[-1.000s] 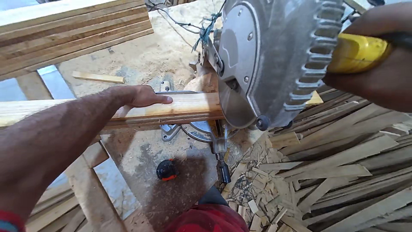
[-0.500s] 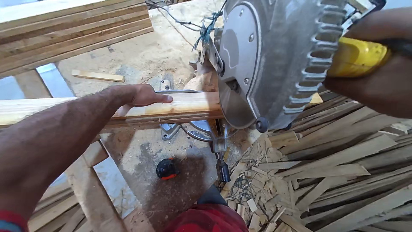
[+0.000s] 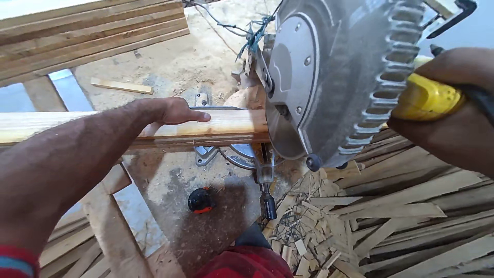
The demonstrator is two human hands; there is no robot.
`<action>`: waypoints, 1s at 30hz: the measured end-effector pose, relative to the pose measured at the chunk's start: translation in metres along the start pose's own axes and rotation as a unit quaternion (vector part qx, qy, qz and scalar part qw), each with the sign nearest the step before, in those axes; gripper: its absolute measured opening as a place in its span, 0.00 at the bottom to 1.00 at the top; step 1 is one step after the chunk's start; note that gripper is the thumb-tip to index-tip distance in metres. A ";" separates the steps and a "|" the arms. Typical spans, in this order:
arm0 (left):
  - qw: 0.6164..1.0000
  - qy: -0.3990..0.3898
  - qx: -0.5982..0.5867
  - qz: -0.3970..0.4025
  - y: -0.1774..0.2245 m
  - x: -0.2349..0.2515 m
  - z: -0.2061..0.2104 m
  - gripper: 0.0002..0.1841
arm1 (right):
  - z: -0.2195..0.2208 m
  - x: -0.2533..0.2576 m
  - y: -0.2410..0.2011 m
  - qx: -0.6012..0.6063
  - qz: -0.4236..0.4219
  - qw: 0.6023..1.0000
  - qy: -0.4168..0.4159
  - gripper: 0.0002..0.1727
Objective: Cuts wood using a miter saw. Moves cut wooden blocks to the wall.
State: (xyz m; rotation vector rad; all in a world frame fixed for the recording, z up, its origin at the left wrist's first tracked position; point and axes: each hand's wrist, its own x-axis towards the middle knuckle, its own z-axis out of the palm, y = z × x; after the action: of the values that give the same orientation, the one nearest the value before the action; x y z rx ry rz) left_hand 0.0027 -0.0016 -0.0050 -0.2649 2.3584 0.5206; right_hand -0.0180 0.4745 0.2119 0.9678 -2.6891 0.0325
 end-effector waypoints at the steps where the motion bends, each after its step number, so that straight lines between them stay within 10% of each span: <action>1: 1.000 0.001 0.005 0.001 0.002 -0.003 0.000 0.49 | 0.000 -0.001 -0.001 0.002 0.001 1.000 0.000 0.25; 30: 1.000 0.008 -0.017 -0.019 0.007 -0.015 -0.001 0.49 | 0.025 -0.043 -0.046 -0.005 -0.014 0.998 0.058 0.28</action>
State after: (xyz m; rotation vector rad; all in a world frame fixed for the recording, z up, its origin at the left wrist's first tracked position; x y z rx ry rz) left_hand 0.0109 0.0048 0.0076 -0.3290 2.3567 0.5437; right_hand 0.0364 0.4624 0.1730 0.9707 -2.5681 0.0673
